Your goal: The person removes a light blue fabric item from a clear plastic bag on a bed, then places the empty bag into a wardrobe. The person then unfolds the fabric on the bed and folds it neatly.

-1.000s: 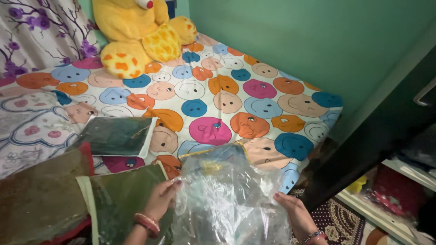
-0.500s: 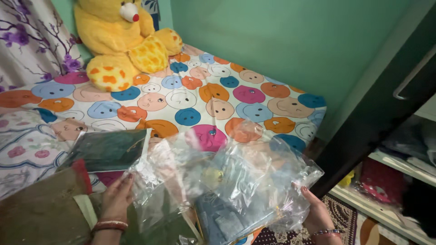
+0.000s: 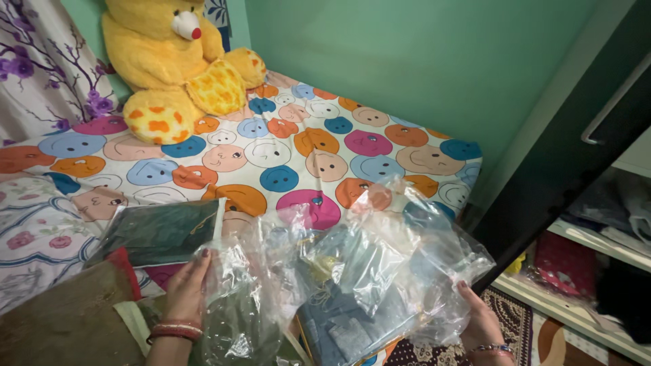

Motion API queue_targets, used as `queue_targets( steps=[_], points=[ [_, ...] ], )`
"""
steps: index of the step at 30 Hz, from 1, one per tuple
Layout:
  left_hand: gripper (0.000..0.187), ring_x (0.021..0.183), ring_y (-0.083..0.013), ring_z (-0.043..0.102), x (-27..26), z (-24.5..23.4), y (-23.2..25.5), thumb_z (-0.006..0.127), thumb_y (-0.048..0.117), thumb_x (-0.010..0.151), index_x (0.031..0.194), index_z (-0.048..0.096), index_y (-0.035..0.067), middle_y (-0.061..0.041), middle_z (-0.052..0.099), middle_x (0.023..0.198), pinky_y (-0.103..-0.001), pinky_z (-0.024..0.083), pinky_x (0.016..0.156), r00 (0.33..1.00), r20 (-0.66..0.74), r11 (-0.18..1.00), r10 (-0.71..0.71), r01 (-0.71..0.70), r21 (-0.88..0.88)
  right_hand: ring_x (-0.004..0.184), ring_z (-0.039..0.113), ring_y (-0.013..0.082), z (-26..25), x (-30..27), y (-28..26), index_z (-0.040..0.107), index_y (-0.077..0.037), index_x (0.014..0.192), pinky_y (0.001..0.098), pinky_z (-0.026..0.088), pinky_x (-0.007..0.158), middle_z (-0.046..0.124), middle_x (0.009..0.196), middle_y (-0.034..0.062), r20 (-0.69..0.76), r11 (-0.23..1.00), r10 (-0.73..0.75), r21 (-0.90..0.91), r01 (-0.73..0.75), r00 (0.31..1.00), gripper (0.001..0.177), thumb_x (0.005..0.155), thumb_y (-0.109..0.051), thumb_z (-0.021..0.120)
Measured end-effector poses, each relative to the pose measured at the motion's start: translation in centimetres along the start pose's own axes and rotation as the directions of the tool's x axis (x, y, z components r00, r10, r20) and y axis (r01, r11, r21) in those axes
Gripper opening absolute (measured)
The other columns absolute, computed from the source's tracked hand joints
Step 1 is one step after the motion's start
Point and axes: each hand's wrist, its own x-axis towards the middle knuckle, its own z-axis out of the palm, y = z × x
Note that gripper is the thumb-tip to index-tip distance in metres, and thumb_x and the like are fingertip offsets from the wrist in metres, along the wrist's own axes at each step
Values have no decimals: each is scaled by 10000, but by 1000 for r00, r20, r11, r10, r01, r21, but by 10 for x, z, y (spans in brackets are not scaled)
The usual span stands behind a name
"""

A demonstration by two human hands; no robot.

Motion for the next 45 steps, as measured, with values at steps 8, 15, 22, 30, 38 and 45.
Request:
queue_targets(
  steps=[8,15,22,30,38,45],
  points=[
    [413,680,-106,580,45,-69,-65,604,400,1011,1126,732,24,-6,692,859,-250,432,570,995,24,941,-94,81,328,1138,652,369,-15,-9,3,566,-7,1414,519,502,983,645,1335,223,-163,998,38,-42,-45,986,618,911,-346,681],
    [553,964,-234,521,38,-110,-126,732,376,890,1282,588,13,-132,596,1103,-345,405,788,989,-148,777,-2,95,622,1266,589,385,-3,-34,-1,538,15,1425,554,375,1100,611,1415,241,-281,990,66,-99,-97,957,675,906,-385,699],
    [915,1328,-379,483,6,-6,-145,882,361,760,1446,423,-36,-275,517,1420,-448,389,1065,913,21,559,408,-268,785,1245,615,390,13,-62,-2,556,24,1417,500,454,1091,637,1384,272,-260,989,87,-96,-116,962,656,913,-370,699],
    [594,955,-167,585,-57,175,-63,876,343,803,1211,651,-25,-148,685,1105,-337,476,802,871,423,745,249,-451,492,1139,635,248,-29,-1,37,690,44,1262,410,490,976,706,1239,142,52,994,-91,-53,94,994,416,934,-213,697],
    [273,510,-44,459,-51,194,-59,729,321,924,964,808,63,-4,626,664,-245,364,458,939,327,791,103,-277,546,880,712,211,-41,8,21,731,24,1167,353,567,758,766,1049,137,203,988,-75,-116,100,976,348,990,-248,607],
    [399,507,-79,476,-41,175,-75,635,371,988,925,782,5,8,611,638,-280,393,459,944,328,753,32,-239,613,839,705,197,-34,-1,10,723,40,1203,345,573,752,756,1004,136,244,995,13,-100,12,970,368,1007,-214,542]
  ],
)
